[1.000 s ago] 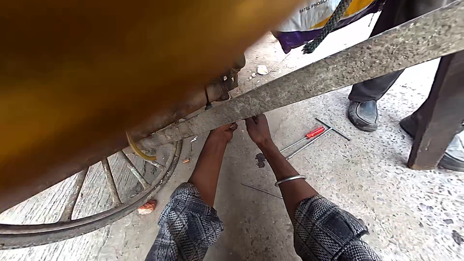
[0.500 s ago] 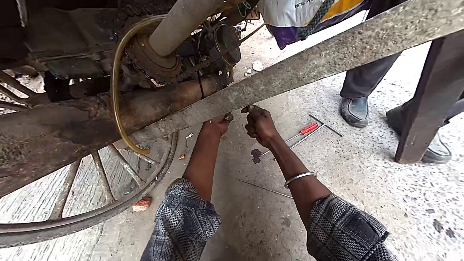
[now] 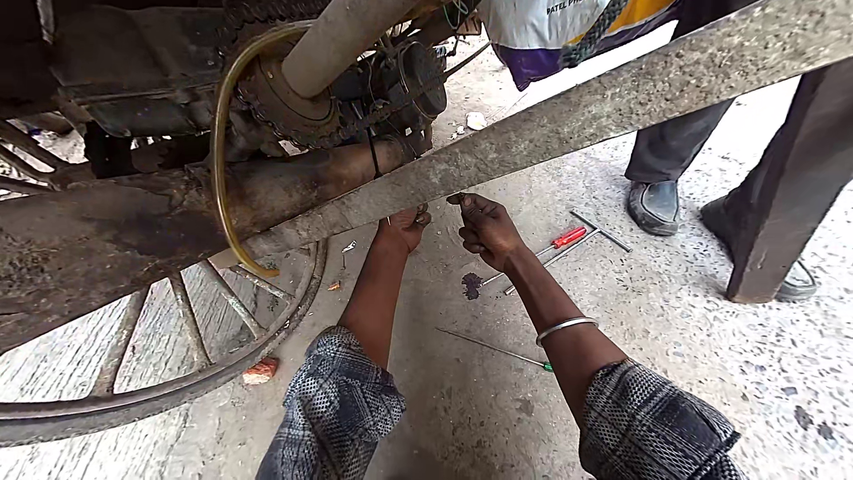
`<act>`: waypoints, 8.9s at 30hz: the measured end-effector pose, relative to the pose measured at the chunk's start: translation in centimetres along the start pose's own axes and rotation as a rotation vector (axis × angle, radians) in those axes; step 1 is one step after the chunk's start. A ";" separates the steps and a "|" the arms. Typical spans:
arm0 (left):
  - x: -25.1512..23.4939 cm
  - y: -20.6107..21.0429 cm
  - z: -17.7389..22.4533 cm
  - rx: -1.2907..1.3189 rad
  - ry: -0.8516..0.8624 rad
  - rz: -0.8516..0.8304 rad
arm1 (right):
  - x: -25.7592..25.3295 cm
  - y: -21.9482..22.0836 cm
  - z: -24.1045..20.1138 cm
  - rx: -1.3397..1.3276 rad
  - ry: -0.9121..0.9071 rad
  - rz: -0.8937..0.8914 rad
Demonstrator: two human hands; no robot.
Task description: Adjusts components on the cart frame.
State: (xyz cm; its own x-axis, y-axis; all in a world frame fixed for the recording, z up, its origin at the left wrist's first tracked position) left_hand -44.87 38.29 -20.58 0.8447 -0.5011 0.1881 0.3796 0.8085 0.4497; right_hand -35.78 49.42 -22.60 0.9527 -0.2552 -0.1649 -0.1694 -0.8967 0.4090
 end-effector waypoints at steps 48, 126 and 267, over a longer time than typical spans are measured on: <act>2.1 0.8 -0.4 -0.405 0.158 0.022 | -5.6 3.5 -5.5 0.811 -0.126 0.272; 7.0 -2.6 -18.4 -1.086 -0.026 -0.366 | 17.1 -8.6 16.8 -0.514 0.687 0.341; -1.3 3.1 -0.5 0.206 -0.064 -0.147 | -2.7 0.0 -6.2 0.329 -0.350 0.296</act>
State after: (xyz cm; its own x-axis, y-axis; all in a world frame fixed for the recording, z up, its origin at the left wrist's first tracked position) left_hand -44.59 41.65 -19.87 0.7584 -0.6320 0.1594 0.4057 0.6492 0.6434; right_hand -36.80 52.38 -16.64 0.7216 -0.5675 -0.3966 -0.5398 -0.8198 0.1909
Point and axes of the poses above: each hand's wrist, its own x-axis away from the middle knuckle, its own y-axis out of the palm, z = x × y, the point moved 10 cm from there along -x, towards the middle knuckle, and after that the axes turned 3 degrees about -y, right-handed, at the moved point
